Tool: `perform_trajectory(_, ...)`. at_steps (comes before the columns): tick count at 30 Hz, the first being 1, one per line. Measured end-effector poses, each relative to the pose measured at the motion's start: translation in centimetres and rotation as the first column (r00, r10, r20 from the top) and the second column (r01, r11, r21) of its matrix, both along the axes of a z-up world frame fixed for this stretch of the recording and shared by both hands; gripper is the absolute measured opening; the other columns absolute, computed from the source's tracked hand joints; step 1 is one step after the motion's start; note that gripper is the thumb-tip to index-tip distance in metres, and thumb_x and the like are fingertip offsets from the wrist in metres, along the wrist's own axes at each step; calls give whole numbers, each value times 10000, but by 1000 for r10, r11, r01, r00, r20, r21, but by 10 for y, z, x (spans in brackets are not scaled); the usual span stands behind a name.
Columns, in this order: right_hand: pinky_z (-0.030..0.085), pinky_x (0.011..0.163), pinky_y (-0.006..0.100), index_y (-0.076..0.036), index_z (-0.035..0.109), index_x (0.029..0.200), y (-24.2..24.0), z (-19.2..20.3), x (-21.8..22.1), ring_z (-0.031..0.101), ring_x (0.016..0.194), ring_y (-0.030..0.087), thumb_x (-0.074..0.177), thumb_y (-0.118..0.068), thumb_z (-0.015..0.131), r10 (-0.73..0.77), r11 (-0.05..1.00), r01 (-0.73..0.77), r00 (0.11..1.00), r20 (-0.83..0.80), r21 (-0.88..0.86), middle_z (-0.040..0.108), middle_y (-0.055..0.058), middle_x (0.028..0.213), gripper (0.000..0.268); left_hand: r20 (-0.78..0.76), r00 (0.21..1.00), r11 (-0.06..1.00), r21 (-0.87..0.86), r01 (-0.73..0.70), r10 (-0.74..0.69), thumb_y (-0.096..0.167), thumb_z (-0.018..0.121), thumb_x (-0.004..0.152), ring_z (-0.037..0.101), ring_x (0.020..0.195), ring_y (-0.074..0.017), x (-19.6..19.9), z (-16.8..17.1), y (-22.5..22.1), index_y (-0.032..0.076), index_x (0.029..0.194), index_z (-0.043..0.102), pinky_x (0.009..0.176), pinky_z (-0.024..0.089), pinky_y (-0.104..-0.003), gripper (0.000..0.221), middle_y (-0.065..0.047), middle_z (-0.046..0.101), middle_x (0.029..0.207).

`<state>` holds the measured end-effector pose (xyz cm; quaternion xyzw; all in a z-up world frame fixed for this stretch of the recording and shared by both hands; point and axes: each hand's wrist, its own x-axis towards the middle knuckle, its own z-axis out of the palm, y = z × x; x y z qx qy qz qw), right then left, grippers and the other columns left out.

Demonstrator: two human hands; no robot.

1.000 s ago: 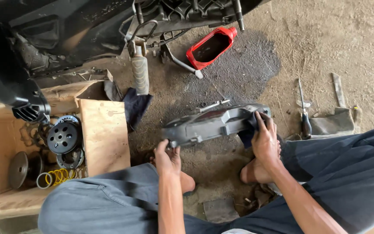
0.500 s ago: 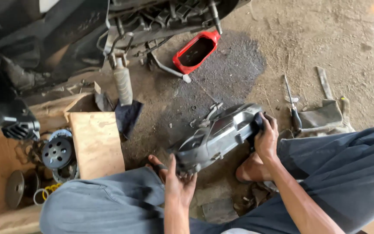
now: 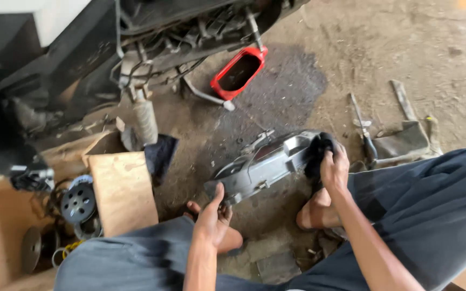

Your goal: Cleaning a motorcycle CVT cover with a cloth.

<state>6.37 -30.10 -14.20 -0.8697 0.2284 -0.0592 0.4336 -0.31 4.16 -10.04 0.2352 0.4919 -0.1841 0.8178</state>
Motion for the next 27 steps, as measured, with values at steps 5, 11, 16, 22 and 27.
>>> perform_trajectory(5,429,1125,428,57,598,1234,60,99,-17,583,1260,361,826,179,520,307,952,-272,874,378,-143,616,196,1349,432,-50,999,1000,25,11,-10,222,781,905,465,592,-20,9,20,-8,53,988,701,466,385,-123,205,0,631,846)
perform_trajectory(11,211,1258,478,-1,461,1498,119,120,-28,398,1503,319,937,-42,489,563,814,-580,795,227,11,448,145,1597,562,-24,996,991,105,88,-86,308,792,887,473,578,-44,13,10,1,92,956,690,470,369,-151,248,1,602,796)
perform_trajectory(16,209,1270,550,-103,546,1453,77,121,-15,534,1410,234,777,-26,702,684,698,-604,722,107,-386,583,94,1494,698,17,998,991,118,56,-58,243,779,901,528,626,-30,15,18,-2,96,948,678,458,368,-148,183,-10,688,894)
perform_trajectory(22,180,1254,524,-124,513,1498,83,124,-21,330,1493,481,724,64,570,480,874,-474,876,38,-102,404,317,1561,798,39,999,986,165,27,-34,168,797,875,530,696,-30,17,26,-8,191,906,656,494,345,-160,147,14,706,992)
perform_trajectory(27,304,1214,506,-3,578,1406,114,160,-28,453,1460,336,807,-32,613,718,683,-730,675,170,15,550,147,1517,600,63,986,959,248,134,-154,278,784,890,516,526,-62,17,24,-5,86,992,710,446,342,-187,229,-12,682,808)
